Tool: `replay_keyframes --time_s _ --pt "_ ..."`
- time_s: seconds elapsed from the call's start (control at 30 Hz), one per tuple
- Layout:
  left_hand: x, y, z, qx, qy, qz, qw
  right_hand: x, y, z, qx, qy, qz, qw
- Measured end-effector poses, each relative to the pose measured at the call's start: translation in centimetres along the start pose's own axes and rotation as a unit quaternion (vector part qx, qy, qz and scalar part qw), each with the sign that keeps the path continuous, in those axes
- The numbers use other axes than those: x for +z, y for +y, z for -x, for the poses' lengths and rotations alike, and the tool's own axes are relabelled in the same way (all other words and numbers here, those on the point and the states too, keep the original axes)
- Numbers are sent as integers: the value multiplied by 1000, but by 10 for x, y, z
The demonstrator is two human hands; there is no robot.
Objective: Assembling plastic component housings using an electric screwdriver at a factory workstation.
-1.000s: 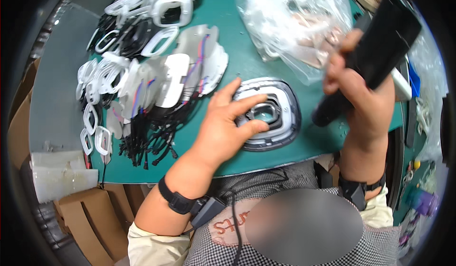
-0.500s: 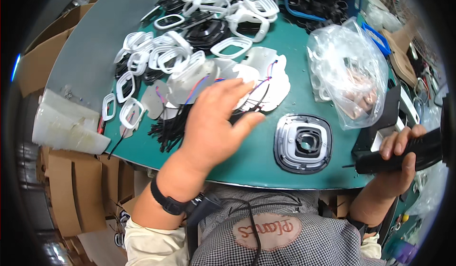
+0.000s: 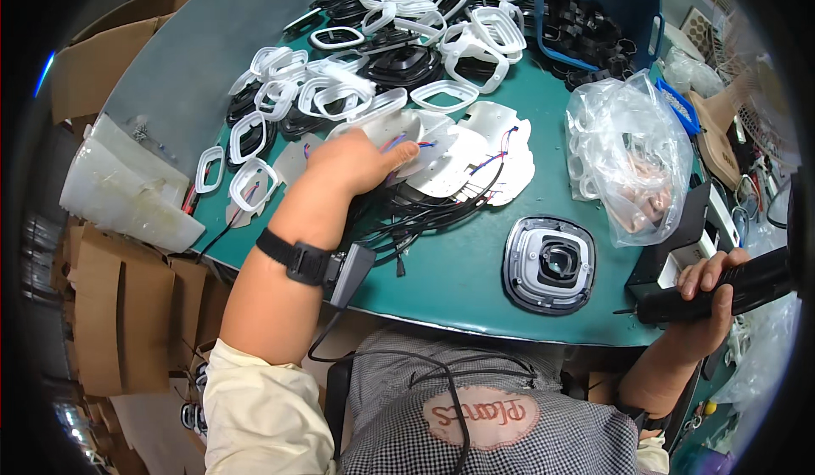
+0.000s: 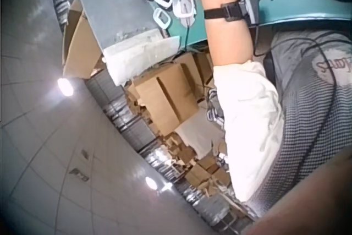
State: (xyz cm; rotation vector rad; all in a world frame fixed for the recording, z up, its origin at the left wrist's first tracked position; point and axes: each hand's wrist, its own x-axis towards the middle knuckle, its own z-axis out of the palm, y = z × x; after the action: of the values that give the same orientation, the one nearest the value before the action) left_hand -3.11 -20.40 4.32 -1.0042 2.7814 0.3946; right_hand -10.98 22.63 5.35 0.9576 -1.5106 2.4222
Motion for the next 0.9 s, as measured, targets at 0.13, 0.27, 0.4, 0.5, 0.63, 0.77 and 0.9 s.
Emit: replay_keyframes --time_s 0.13,0.27,0.4,0.5,0.63,0.77,0.9 --pt "11 -15 -21 87 19 -3 996 -4 -12 2 -17 -6 11 1000" --pt "-19 -2 4 73 -82 140 984 -23 -28 8 -40 18 5 999" --pt "-24 -42 12 21 -18 195 980 -36 -41 0 -68 87 -12 994" --pt "-30 -89 14 116 53 538 834 -49 -54 -6 -131 166 28 977" --pt "-49 -76 32 288 104 736 604 -67 -49 -7 -189 257 77 945" --pt "-46 -40 43 348 132 622 688 -78 -49 3 -160 237 104 953" --pt "-33 -26 51 352 168 397 830 -76 -47 9 -141 235 138 952"
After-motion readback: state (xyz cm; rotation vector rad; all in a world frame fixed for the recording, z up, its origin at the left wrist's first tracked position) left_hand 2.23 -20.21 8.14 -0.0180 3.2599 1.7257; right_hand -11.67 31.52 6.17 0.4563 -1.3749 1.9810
